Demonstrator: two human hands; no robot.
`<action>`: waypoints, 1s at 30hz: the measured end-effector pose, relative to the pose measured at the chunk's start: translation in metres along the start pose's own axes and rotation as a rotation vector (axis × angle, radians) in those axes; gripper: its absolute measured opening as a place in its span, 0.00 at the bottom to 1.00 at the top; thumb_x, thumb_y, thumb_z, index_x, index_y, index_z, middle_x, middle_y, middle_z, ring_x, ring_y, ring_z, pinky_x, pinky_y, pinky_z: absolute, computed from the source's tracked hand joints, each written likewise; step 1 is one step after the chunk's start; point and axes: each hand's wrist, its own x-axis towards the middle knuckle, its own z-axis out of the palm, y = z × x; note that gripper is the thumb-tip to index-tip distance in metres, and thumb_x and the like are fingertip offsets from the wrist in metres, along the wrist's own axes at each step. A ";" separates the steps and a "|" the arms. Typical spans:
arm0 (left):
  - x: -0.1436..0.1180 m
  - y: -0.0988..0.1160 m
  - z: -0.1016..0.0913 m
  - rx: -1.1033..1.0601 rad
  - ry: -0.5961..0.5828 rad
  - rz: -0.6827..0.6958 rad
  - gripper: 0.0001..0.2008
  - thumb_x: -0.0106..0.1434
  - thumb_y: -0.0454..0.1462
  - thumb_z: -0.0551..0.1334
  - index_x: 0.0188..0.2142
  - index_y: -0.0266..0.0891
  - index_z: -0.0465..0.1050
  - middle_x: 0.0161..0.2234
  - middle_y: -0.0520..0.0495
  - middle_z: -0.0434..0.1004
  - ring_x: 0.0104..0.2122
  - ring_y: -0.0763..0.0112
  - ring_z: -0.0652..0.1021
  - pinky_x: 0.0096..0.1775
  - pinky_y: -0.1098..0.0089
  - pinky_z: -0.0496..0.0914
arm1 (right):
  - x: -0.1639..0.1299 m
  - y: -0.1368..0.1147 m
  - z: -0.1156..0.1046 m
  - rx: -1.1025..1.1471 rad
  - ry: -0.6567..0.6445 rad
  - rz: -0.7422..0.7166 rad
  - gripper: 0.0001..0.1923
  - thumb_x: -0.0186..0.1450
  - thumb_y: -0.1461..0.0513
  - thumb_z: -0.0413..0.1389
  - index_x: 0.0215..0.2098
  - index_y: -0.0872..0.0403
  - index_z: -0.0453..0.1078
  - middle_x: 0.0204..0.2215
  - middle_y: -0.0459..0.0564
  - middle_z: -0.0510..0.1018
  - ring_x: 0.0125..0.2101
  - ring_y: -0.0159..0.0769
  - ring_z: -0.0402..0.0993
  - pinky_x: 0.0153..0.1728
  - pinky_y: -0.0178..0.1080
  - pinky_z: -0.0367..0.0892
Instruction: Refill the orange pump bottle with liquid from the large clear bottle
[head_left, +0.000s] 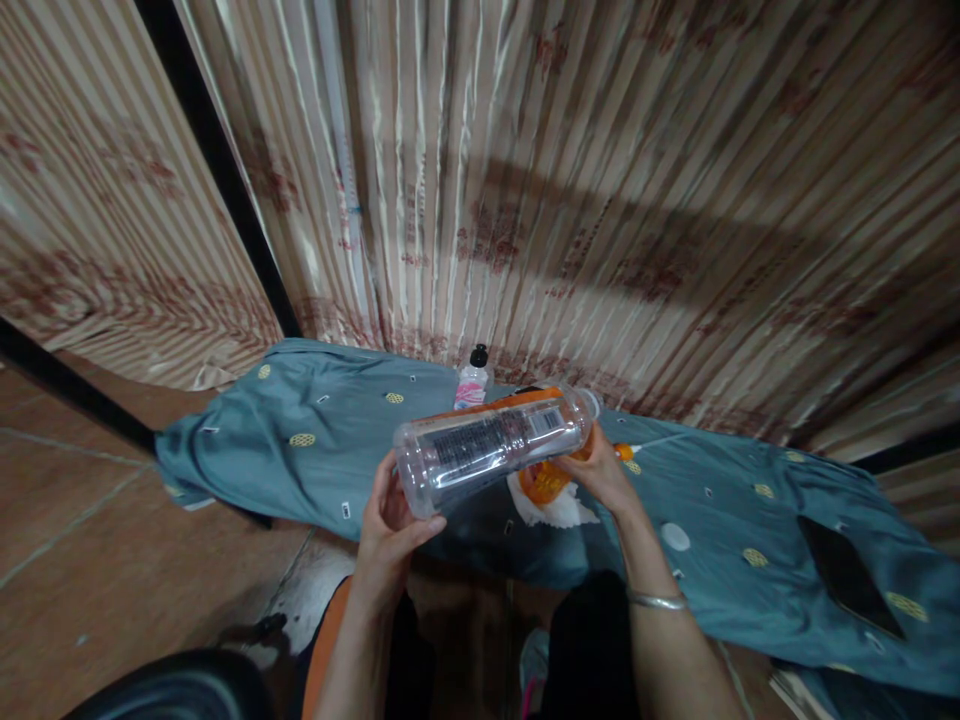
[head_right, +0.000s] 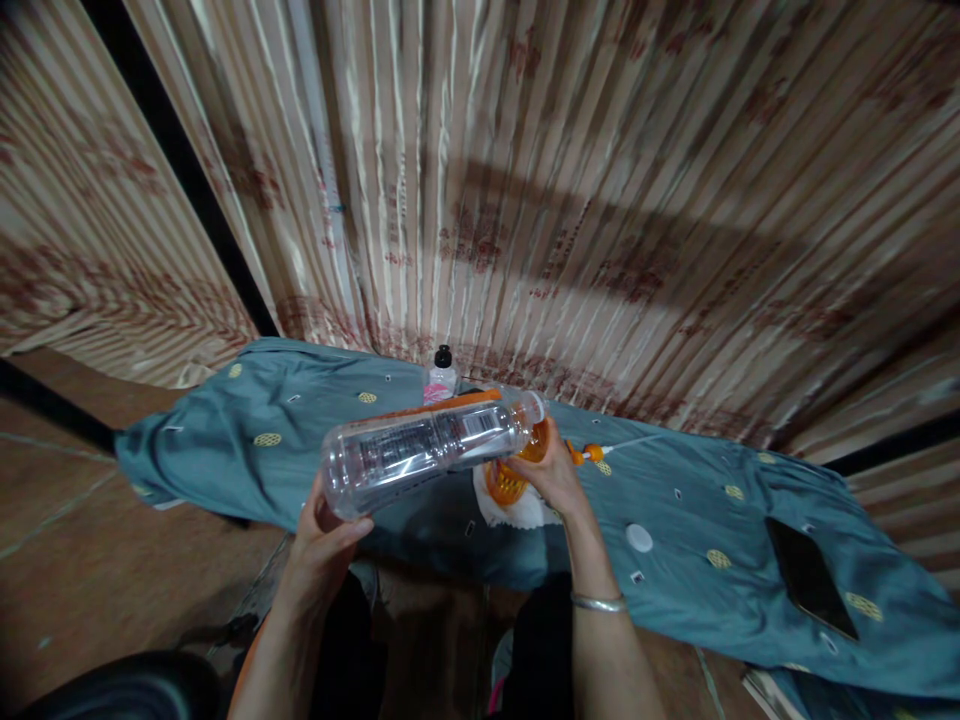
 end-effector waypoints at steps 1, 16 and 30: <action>0.000 0.000 0.000 -0.003 0.002 -0.001 0.42 0.40 0.36 0.81 0.57 0.45 0.77 0.53 0.42 0.83 0.54 0.51 0.81 0.56 0.57 0.74 | 0.000 -0.001 0.000 0.009 0.000 0.001 0.44 0.48 0.45 0.75 0.58 0.48 0.69 0.54 0.56 0.83 0.56 0.56 0.79 0.61 0.55 0.70; 0.005 -0.007 -0.007 -0.018 -0.002 0.013 0.43 0.38 0.37 0.82 0.56 0.45 0.78 0.54 0.40 0.83 0.53 0.49 0.82 0.55 0.56 0.75 | 0.000 0.009 -0.001 -0.011 -0.001 0.000 0.40 0.50 0.48 0.74 0.56 0.48 0.68 0.55 0.56 0.82 0.56 0.57 0.78 0.62 0.56 0.69; 0.011 -0.018 -0.015 -0.051 0.020 0.024 0.43 0.36 0.37 0.82 0.56 0.44 0.79 0.53 0.41 0.85 0.51 0.52 0.83 0.55 0.58 0.76 | 0.001 0.013 0.001 -0.049 0.034 -0.029 0.42 0.49 0.46 0.74 0.57 0.48 0.68 0.54 0.57 0.82 0.56 0.57 0.79 0.62 0.57 0.69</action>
